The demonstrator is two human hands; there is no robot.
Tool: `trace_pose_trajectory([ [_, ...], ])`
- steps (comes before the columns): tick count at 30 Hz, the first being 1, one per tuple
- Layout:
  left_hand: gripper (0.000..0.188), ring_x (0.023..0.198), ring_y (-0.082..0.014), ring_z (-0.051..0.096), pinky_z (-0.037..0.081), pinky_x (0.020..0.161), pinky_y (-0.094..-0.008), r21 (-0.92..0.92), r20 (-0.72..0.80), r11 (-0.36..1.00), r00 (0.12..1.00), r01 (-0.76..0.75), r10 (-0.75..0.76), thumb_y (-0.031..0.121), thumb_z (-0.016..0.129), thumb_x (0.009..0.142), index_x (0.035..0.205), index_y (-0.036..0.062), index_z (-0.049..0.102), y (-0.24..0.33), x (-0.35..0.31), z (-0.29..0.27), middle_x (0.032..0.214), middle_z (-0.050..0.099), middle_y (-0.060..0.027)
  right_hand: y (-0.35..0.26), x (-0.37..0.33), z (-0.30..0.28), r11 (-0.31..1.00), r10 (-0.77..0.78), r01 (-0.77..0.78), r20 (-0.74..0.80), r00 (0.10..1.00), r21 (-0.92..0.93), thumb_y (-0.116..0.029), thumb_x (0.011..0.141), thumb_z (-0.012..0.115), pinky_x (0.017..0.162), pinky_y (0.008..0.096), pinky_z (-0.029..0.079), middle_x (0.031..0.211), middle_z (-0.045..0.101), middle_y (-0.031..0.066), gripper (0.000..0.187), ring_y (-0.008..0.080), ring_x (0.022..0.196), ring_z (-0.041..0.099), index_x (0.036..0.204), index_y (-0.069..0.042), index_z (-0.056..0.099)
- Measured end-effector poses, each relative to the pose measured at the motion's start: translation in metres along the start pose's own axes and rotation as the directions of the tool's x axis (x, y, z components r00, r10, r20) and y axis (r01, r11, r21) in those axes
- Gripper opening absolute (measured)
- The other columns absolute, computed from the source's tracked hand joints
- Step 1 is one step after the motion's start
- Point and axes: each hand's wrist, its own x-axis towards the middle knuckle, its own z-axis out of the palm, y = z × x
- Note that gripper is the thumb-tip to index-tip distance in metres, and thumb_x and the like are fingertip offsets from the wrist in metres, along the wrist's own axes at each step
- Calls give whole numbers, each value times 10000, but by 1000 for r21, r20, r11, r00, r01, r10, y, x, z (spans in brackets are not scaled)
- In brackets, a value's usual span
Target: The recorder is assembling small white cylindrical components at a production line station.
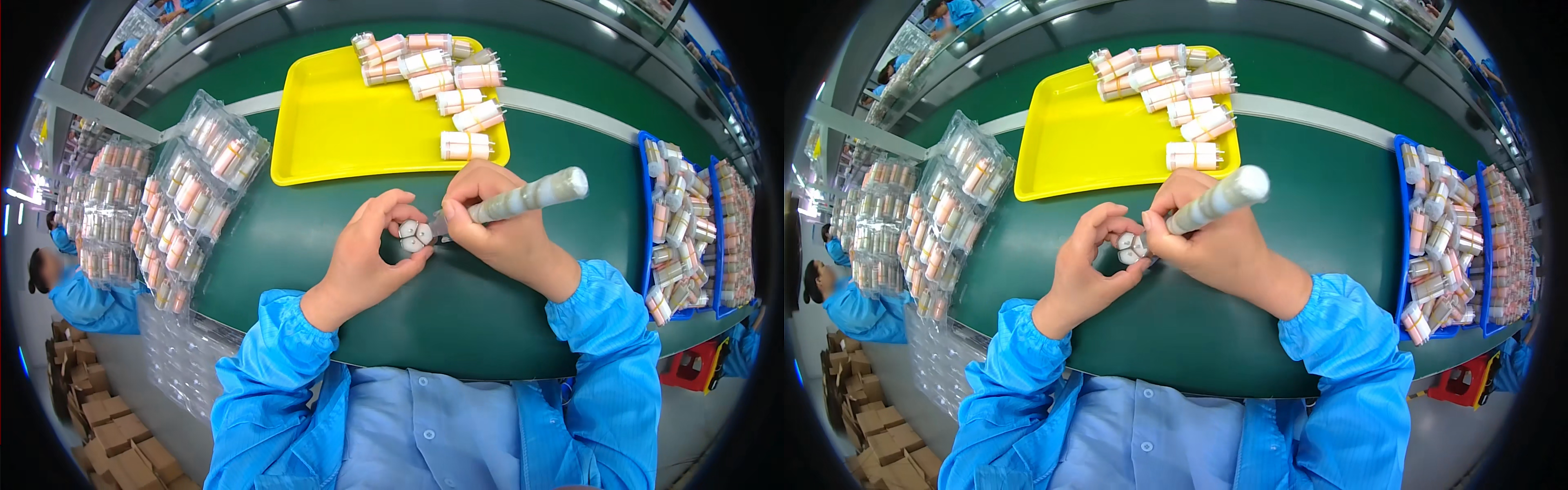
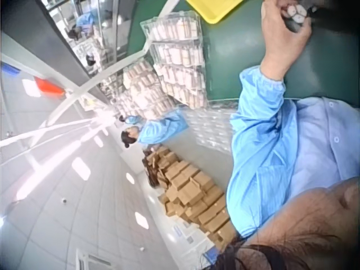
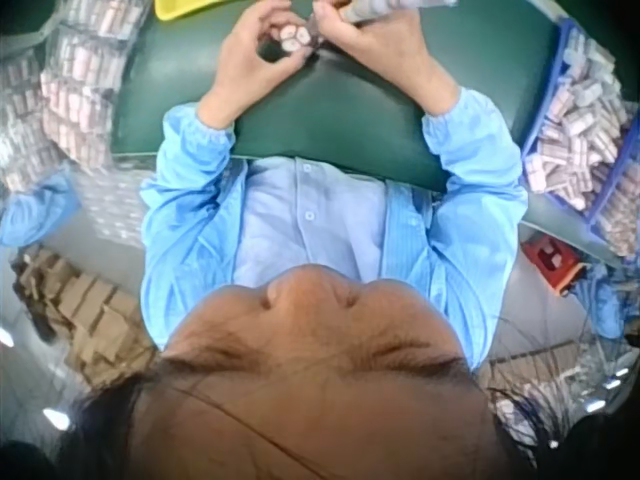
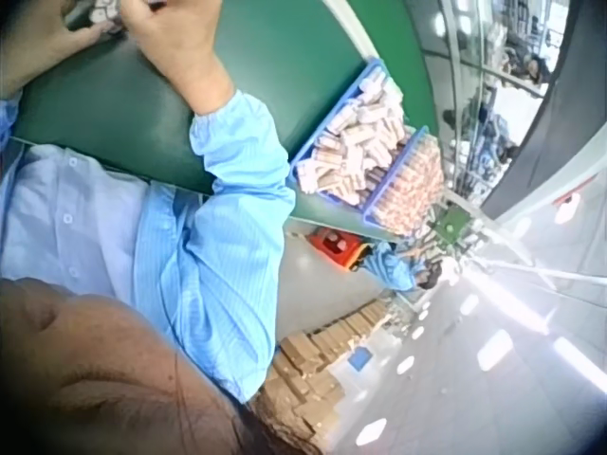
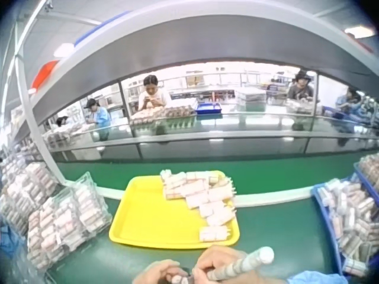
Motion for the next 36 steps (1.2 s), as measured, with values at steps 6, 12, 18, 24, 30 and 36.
trace_pose_trajectory([
  [6,701,939,-187,667,534,818,-307,98,28,993,997,-68,66,-8,833,755,1348,32,462,0,-1,2,1082,698,-92,4,-6,5,994,-4,11,68,998,-112,-66,817,749,541,364,449,750,593,77,158,231,629,582,810,-50,593],
  [12,668,906,-193,662,536,797,-312,108,-7,991,996,-82,84,-15,829,736,1313,30,495,3,0,4,1070,689,-89,8,-6,6,995,30,-22,83,996,-96,-57,820,748,547,366,461,752,594,80,164,239,630,588,812,-52,585],
  [18,631,894,-203,651,533,785,-324,152,-1,981,993,-118,120,-8,829,728,1275,27,517,2,2,4,1066,687,-91,10,-7,6,994,19,-9,91,996,-108,-50,828,742,557,358,458,761,597,84,155,231,640,584,810,-45,588],
  [24,632,881,-215,641,532,779,-331,104,-27,990,995,-97,101,1,831,729,1278,30,518,-1,1,7,1053,692,-90,12,-5,4,996,-10,15,61,998,-86,-62,827,748,558,349,450,753,596,72,148,212,646,581,814,-45,602],
  [30,616,883,-216,641,534,775,-332,110,-30,988,993,-109,113,2,831,729,1267,34,530,2,2,6,1035,685,-92,9,-5,5,995,2,9,105,995,-104,-65,825,752,545,349,446,747,596,66,153,207,626,576,813,-49,601],
  [36,584,884,-227,633,540,773,-331,101,-38,992,996,-74,78,3,835,734,1242,28,548,2,0,7,1070,635,-112,7,-4,6,994,76,-66,122,990,-86,-70,840,744,548,349,447,762,615,70,149,209,624,582,815,-44,599],
])
